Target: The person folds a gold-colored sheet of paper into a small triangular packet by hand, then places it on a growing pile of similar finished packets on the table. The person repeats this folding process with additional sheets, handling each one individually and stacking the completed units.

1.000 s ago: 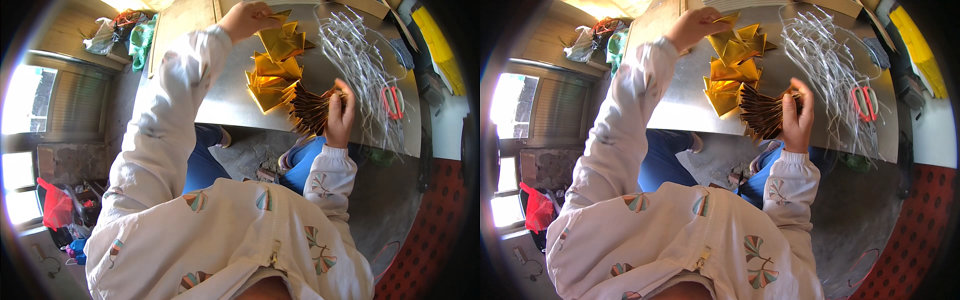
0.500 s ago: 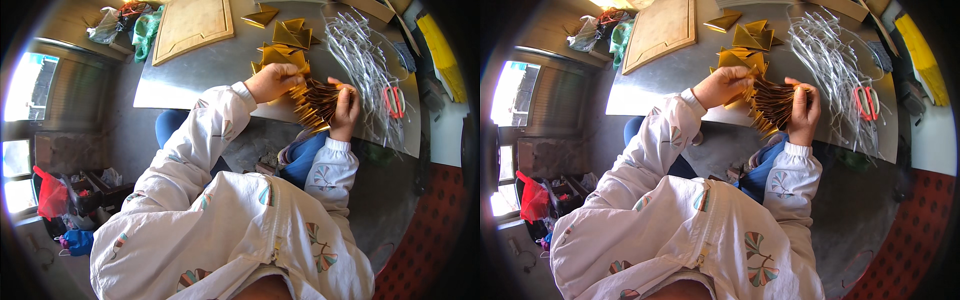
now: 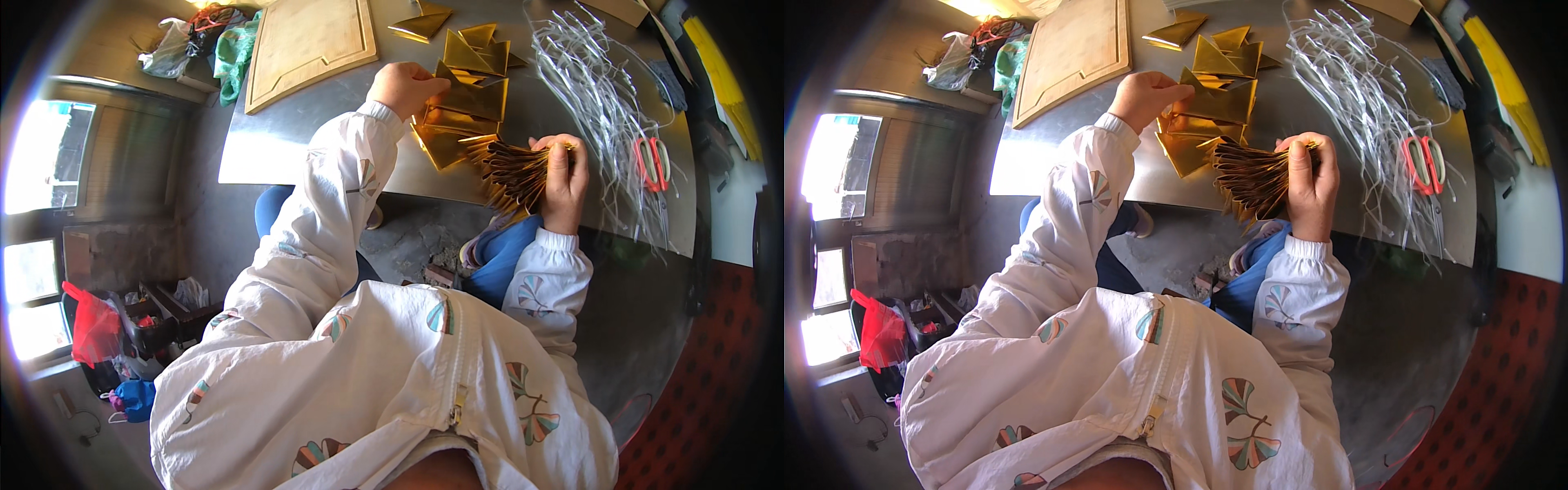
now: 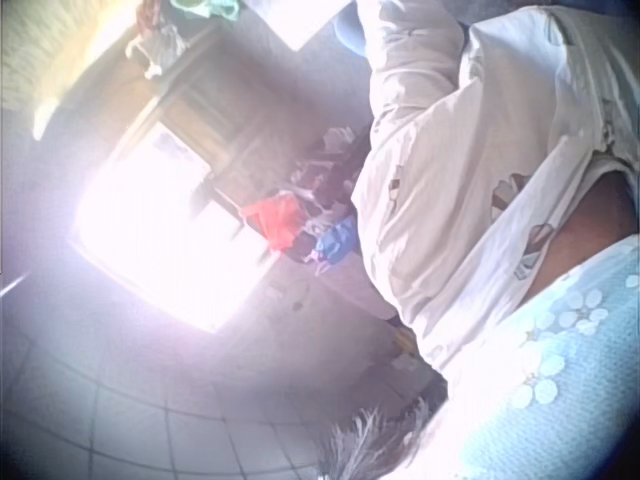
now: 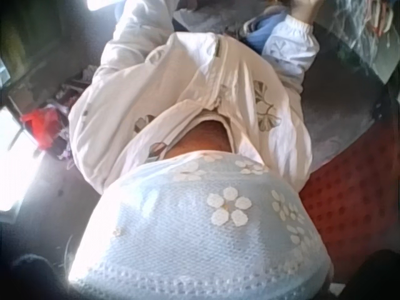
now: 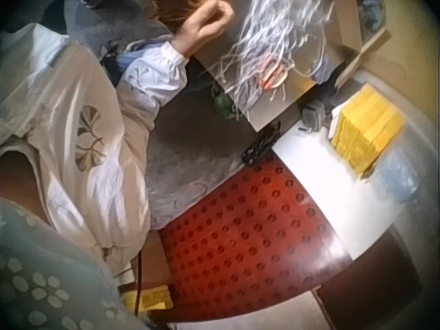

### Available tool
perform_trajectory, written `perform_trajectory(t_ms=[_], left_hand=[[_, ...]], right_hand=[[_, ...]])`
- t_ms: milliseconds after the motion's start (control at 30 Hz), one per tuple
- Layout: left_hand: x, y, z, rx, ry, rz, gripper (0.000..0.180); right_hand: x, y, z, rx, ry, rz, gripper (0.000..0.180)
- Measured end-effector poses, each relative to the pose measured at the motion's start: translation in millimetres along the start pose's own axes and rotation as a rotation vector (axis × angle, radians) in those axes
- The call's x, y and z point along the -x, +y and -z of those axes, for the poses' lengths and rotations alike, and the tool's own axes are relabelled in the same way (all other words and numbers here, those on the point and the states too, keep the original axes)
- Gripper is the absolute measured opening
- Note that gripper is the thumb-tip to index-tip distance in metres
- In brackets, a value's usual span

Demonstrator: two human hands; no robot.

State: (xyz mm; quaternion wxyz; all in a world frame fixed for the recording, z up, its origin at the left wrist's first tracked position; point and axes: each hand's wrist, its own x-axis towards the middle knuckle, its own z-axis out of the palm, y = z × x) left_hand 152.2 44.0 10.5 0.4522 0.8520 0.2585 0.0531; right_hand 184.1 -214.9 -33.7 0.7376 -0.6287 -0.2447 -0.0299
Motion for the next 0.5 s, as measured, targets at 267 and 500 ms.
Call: perform_trajectory(t_ms=[267,500], left_hand=[[33,7,-13,0.116,-0.002,-0.541,0.013],[73,22,-28,0.138,-0.297,-0.446,0.018]], right_hand=[[0,3,3,0.027,0.062,-0.002,0.024],[-4,22,12,0.082,0.065,0.149,0.024]])
